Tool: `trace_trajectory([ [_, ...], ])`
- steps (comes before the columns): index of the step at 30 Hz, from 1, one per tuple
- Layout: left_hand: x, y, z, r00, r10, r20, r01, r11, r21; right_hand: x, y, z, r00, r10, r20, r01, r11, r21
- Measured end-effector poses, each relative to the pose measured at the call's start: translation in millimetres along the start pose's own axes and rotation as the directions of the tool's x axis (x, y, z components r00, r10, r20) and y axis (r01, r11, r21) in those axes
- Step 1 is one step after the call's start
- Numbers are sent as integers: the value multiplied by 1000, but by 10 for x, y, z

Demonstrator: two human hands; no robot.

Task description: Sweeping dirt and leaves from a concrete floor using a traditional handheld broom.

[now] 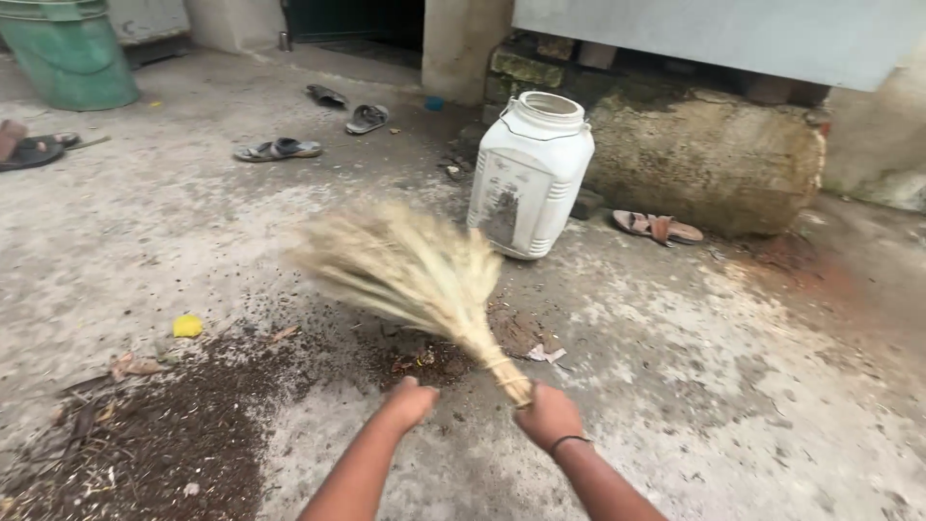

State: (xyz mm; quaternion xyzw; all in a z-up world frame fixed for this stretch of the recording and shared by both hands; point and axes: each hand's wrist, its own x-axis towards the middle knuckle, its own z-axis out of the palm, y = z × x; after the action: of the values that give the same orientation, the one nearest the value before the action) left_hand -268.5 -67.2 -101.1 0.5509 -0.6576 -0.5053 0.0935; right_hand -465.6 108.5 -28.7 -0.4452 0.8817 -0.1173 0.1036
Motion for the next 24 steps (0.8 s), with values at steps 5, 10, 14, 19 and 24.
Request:
trace_trajectory([
  [5,55,55,311,979,143,144,-165,975,151,103,1253,-243,956,287,-55,-288,958,-15],
  [10,53,-292,-9,985,80,153,-103,984,148,48,2273,-224,870,478,-125,-487,872,-56],
  [14,163,-444,-192,998,40,57,-52,973,223,213,2550,36,796,604,-36,-603,787,-133],
  [19,106,-485,-340,999,-23,31,18,988,154,537,2163,796,824,545,154,-554,833,19],
  [24,331,-826,-371,992,-117,52,110,987,118,353,782,1061,878,437,196,-445,896,-3],
])
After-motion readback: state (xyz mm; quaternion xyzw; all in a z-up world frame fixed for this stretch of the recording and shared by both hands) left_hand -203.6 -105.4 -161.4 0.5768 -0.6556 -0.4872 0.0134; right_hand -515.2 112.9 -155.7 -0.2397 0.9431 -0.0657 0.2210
